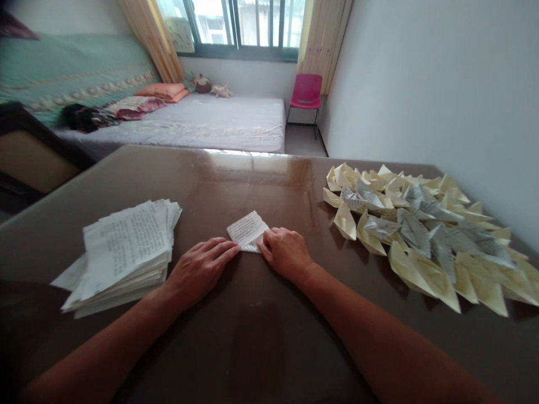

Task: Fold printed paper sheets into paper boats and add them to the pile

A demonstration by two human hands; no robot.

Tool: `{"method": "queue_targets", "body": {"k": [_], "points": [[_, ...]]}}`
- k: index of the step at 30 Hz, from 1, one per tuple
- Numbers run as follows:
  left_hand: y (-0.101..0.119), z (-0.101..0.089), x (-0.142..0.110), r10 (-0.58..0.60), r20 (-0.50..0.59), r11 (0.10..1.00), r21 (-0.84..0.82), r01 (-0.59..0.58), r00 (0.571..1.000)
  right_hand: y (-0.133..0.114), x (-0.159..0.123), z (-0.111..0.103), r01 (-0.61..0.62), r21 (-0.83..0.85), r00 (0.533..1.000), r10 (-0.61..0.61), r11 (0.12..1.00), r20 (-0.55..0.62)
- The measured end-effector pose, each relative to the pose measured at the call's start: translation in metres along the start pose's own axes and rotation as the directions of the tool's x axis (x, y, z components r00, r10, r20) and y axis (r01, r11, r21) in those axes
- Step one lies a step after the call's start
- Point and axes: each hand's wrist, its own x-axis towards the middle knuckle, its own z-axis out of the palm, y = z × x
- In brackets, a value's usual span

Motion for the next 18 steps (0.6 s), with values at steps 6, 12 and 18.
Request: {"method": "queue_targets", "body": {"k": [6,12,18], "points": [[0.003,0.0,0.001,0.006,0.078,0.998,0.067,-0.011,0.997,0.0,0.0,0.001,0.001,-0.001,1.0,-0.001,1.0,-0.014],[0.007,0.0,0.002,-0.011,0.075,0.996,0.086,0.004,0.997,0.0,0.001,0.0,-0.009,-0.006,1.0,0.009,1.0,0.0],[0.018,0.002,0.007,0.007,0.079,0.999,0.038,-0.01,0.997,-0.001,0.001,0.0,-0.008,-0.006,1.0,0.008,1.0,-0.01]]}}
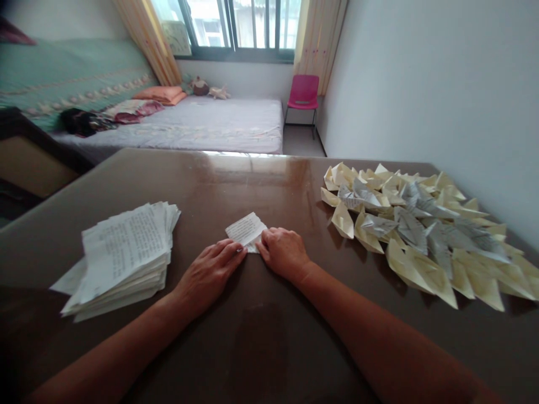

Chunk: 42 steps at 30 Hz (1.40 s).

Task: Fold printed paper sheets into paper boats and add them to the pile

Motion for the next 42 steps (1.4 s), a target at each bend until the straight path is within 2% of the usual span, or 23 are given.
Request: {"method": "queue_targets", "body": {"k": [8,13,15,17,20,24,28,30,32,34,36,39,42], "points": [[0.002,-0.002,0.002,-0.027,0.085,1.0,-0.01,0.028,0.996,0.0,0.0,-0.001,-0.013,0.02,0.999,0.013,1.0,0.033],[0.003,-0.005,0.003,-0.037,0.124,0.999,0.027,0.034,0.992,-0.003,0.0,-0.005,-0.011,-0.025,0.999,0.012,1.0,0.043],[0.004,-0.006,0.004,-0.026,0.118,0.999,0.044,0.021,0.993,-0.006,-0.003,-0.01,0.038,-0.067,0.999,-0.038,0.997,0.006],[0.004,-0.005,0.003,-0.016,0.107,0.998,0.059,0.009,0.994,-0.012,-0.009,-0.016,0.142,-0.11,0.99,-0.144,0.984,-0.007],[0.004,-0.004,0.004,-0.013,0.1,0.997,0.071,0.005,0.995,-0.023,-0.02,-0.023,0.262,-0.149,0.965,-0.256,0.953,0.062],[0.004,-0.006,0.005,-0.006,0.107,0.997,0.077,-0.002,0.994,-0.034,-0.034,-0.027,0.236,-0.208,0.967,-0.207,0.949,0.151],[0.0,-0.01,0.004,-0.034,0.121,0.996,0.091,0.023,0.992,-0.034,-0.038,-0.035,0.185,-0.247,0.967,-0.132,0.951,0.218],[-0.007,-0.008,0.002,-0.074,0.107,0.993,0.098,0.064,0.991,-0.032,-0.036,-0.039,0.158,-0.247,0.973,-0.108,0.956,0.206],[-0.016,-0.003,0.001,-0.125,0.071,0.988,0.097,0.118,0.99,-0.03,-0.032,-0.04,0.139,-0.233,0.985,-0.109,0.963,0.137],[-0.025,0.005,0.001,-0.182,0.028,0.981,0.077,0.18,0.983,-0.029,-0.027,-0.038,0.138,-0.219,0.99,-0.126,0.966,0.066],[-0.031,0.012,0.003,-0.232,-0.009,0.973,0.018,0.232,0.973,-0.028,-0.023,-0.033,0.156,-0.212,0.988,-0.148,0.965,0.053],[-0.034,0.017,0.006,-0.243,-0.038,0.964,-0.121,0.237,0.969,-0.023,-0.019,-0.026,0.202,-0.203,0.978,-0.187,0.958,0.088],[-0.032,0.013,0.007,-0.233,-0.043,0.943,-0.253,0.215,0.972,-0.015,-0.016,-0.023,0.213,-0.206,0.976,-0.201,0.955,0.08]]}}
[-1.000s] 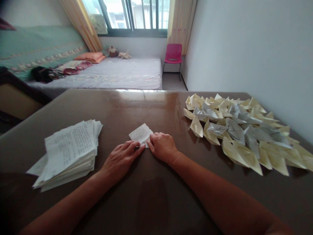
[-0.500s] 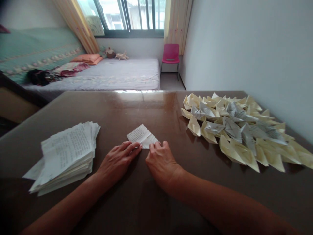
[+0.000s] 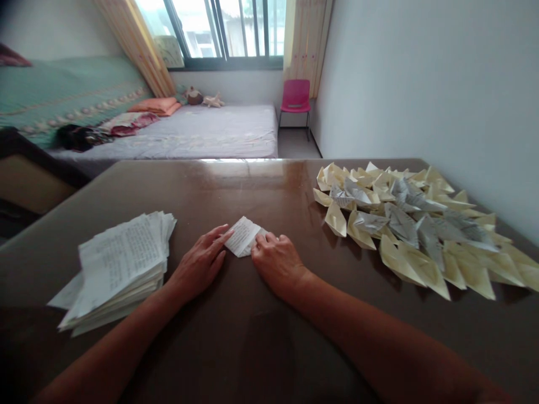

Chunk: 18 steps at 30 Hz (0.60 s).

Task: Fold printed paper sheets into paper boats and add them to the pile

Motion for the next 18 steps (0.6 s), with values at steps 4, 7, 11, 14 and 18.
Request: {"method": "queue_targets", "body": {"k": [4,7,11,14,18], "points": [[0.005,-0.009,-0.005,-0.015,0.054,0.979,-0.204,0.026,0.998,0.014,0.004,0.007,0.0,0.019,1.0,0.001,1.0,-0.022],[0.011,-0.013,-0.008,0.019,0.089,0.966,-0.258,0.004,0.996,0.022,0.007,0.015,0.037,0.09,0.998,-0.032,0.995,-0.061],[0.022,-0.015,-0.012,0.144,0.078,0.973,-0.191,-0.127,0.986,0.027,0.01,0.026,0.1,0.271,0.986,-0.059,0.957,-0.154],[0.027,-0.017,-0.014,0.208,0.042,0.975,-0.082,-0.204,0.977,0.028,0.01,0.03,0.126,0.362,0.98,-0.059,0.924,-0.191],[0.027,-0.02,-0.011,0.306,0.035,0.936,0.171,-0.307,0.951,0.029,0.01,0.029,0.14,0.4,0.979,-0.066,0.906,-0.193]]}}
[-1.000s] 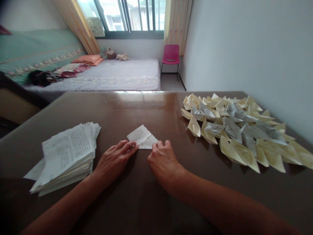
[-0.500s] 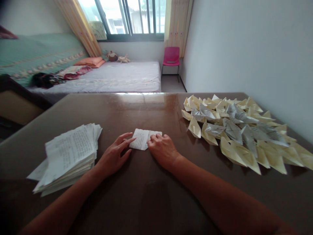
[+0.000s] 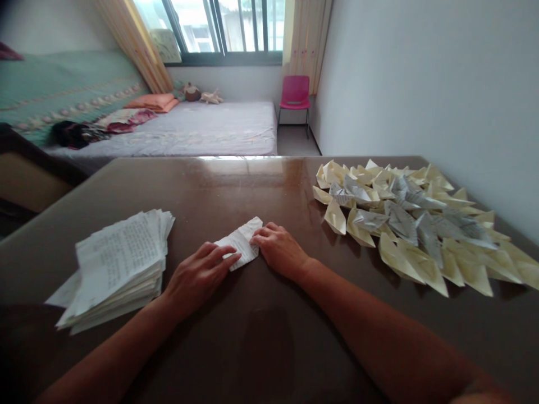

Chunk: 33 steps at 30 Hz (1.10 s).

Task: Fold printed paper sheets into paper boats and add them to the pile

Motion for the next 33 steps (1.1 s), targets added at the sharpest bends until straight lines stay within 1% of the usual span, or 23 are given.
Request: {"method": "queue_targets", "body": {"k": [2,3,5,7,10,13,16,19,24,27,33], "points": [[0.001,-0.002,0.003,0.022,0.001,0.997,0.072,-0.022,1.0,-0.001,-0.001,-0.004,0.001,0.008,1.0,-0.002,1.0,0.018],[0.001,-0.002,0.004,0.022,-0.002,0.997,0.079,-0.022,1.0,-0.002,-0.001,-0.006,0.001,0.015,1.0,-0.001,1.0,0.03],[0.004,-0.002,0.006,0.004,-0.008,0.999,0.037,-0.004,1.0,-0.004,-0.003,-0.011,0.001,0.038,0.998,-0.003,0.999,0.059],[0.006,0.001,0.007,-0.039,0.013,0.998,-0.054,0.04,0.999,-0.005,-0.005,-0.014,0.006,0.069,0.996,-0.012,0.998,0.093],[0.006,0.008,0.006,-0.174,0.071,0.963,-0.198,0.185,0.982,-0.004,-0.005,-0.015,-0.012,0.114,0.994,0.0,0.993,0.108],[0.001,0.014,0.007,-0.347,0.11,0.888,-0.281,0.364,0.931,-0.003,-0.004,-0.011,-0.056,0.148,0.995,0.043,0.987,0.089],[-0.003,0.018,0.008,-0.454,0.128,0.822,-0.32,0.47,0.882,-0.004,-0.003,-0.008,-0.086,0.142,0.994,0.075,0.986,0.084],[-0.005,0.021,0.01,-0.474,0.115,0.812,-0.325,0.484,0.873,-0.008,-0.003,-0.005,-0.126,0.101,0.99,0.118,0.987,0.08],[-0.004,0.025,0.014,-0.451,0.071,0.848,-0.276,0.452,0.89,-0.017,-0.004,0.001,-0.184,0.021,0.981,0.182,0.983,0.065],[-0.004,0.027,0.015,-0.439,0.057,0.865,-0.243,0.439,0.897,-0.019,-0.003,0.003,-0.191,-0.001,0.98,0.19,0.982,0.059],[-0.004,0.027,0.016,-0.434,0.067,0.878,-0.194,0.438,0.899,-0.02,-0.001,0.004,-0.187,-0.051,0.98,0.19,0.981,0.06]]}}
